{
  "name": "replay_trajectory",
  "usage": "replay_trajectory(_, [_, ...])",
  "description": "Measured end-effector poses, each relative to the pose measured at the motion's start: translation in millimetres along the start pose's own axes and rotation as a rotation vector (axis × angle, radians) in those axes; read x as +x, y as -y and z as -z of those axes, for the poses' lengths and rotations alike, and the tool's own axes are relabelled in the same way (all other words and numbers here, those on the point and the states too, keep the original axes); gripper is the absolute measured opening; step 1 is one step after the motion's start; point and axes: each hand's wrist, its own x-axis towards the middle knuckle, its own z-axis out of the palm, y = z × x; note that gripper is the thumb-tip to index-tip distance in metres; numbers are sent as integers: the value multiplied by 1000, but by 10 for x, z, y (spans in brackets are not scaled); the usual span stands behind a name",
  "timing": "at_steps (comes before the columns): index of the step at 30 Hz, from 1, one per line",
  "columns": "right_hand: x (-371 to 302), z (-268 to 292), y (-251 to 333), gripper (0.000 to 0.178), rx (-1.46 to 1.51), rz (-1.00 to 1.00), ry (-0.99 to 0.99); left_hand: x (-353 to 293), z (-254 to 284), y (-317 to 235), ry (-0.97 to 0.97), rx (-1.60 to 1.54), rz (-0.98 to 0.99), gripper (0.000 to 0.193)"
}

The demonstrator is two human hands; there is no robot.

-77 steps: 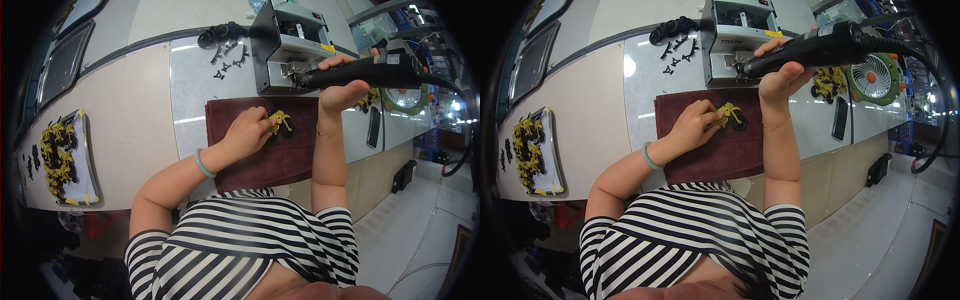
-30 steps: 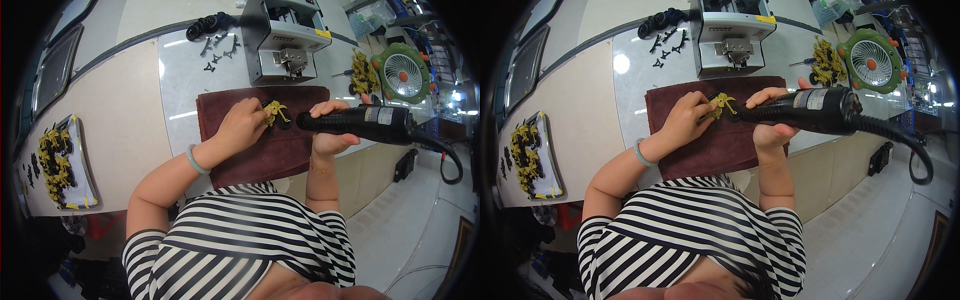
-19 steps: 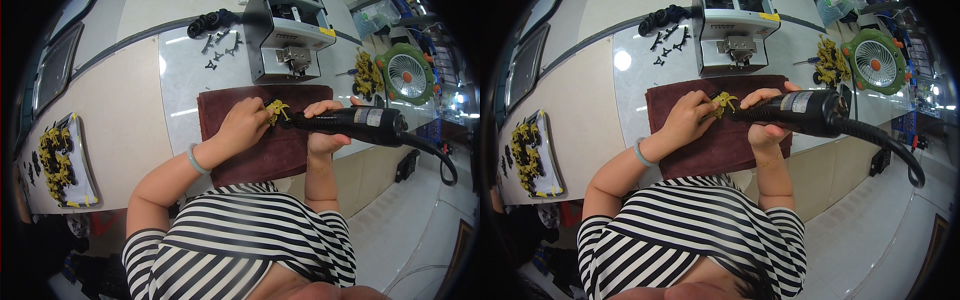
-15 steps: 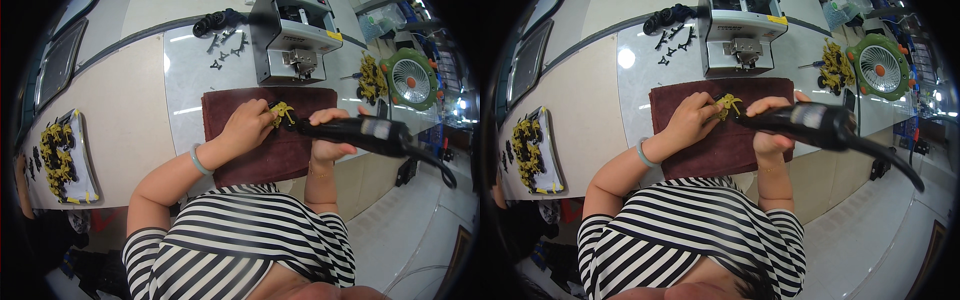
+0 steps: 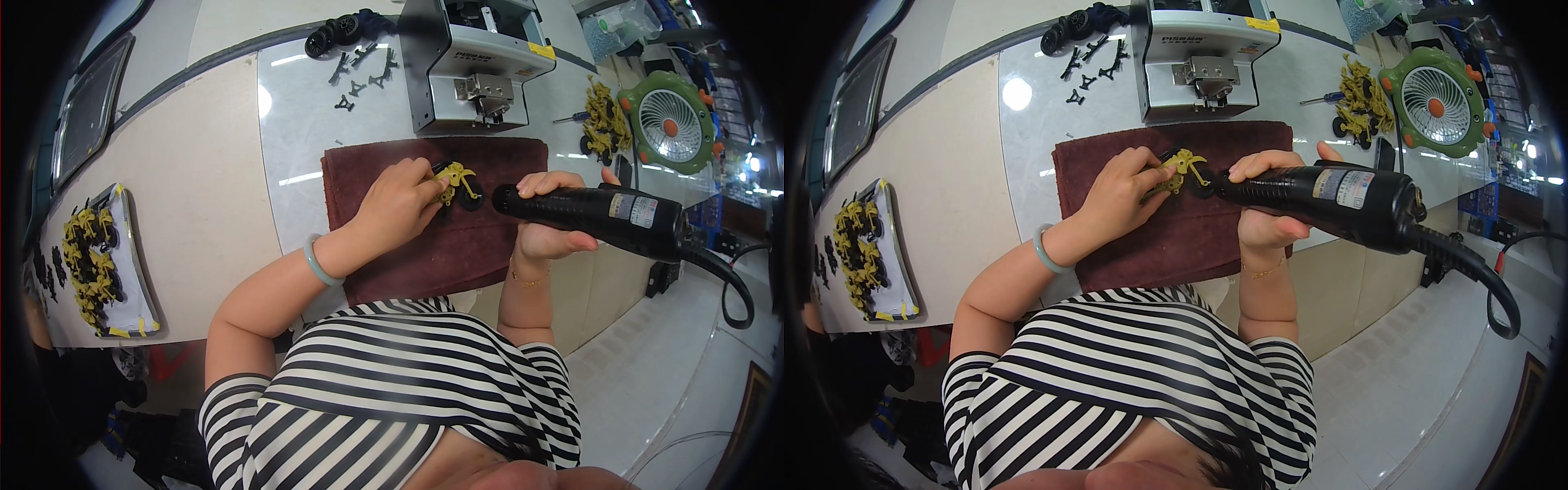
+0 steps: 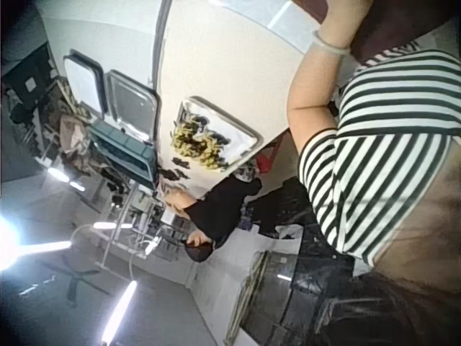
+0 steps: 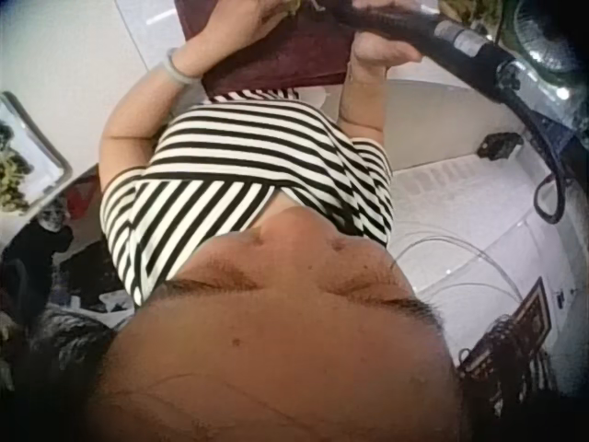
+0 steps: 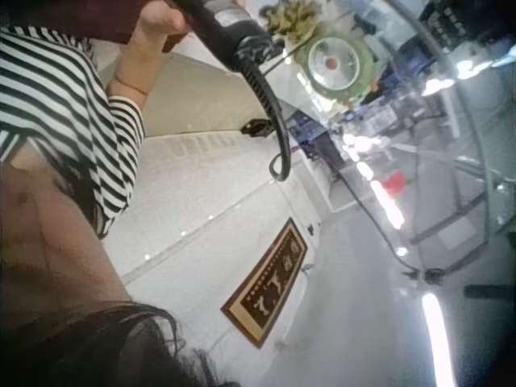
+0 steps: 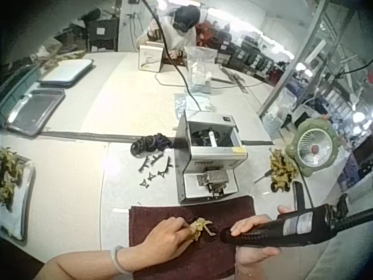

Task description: The person assembles toy motorcycles by fastening screws with an electric screwdriver and places the finished motorcycles onto a tray.

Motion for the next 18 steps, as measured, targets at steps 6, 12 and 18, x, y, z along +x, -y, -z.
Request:
replay_trajectory(6, [-93, 20, -130, 92, 1, -39, 28, 6, -3, -1, -3, 10, -8, 27])
replay_trajectory(12, [-89, 23, -170, 85, 14, -38, 66, 5, -5, -3, -11, 20, -7, 26])
replay_trajectory(18, [-85, 3, -166, 92, 41, -68, 64, -5, 13, 2, -8, 15, -6, 29])
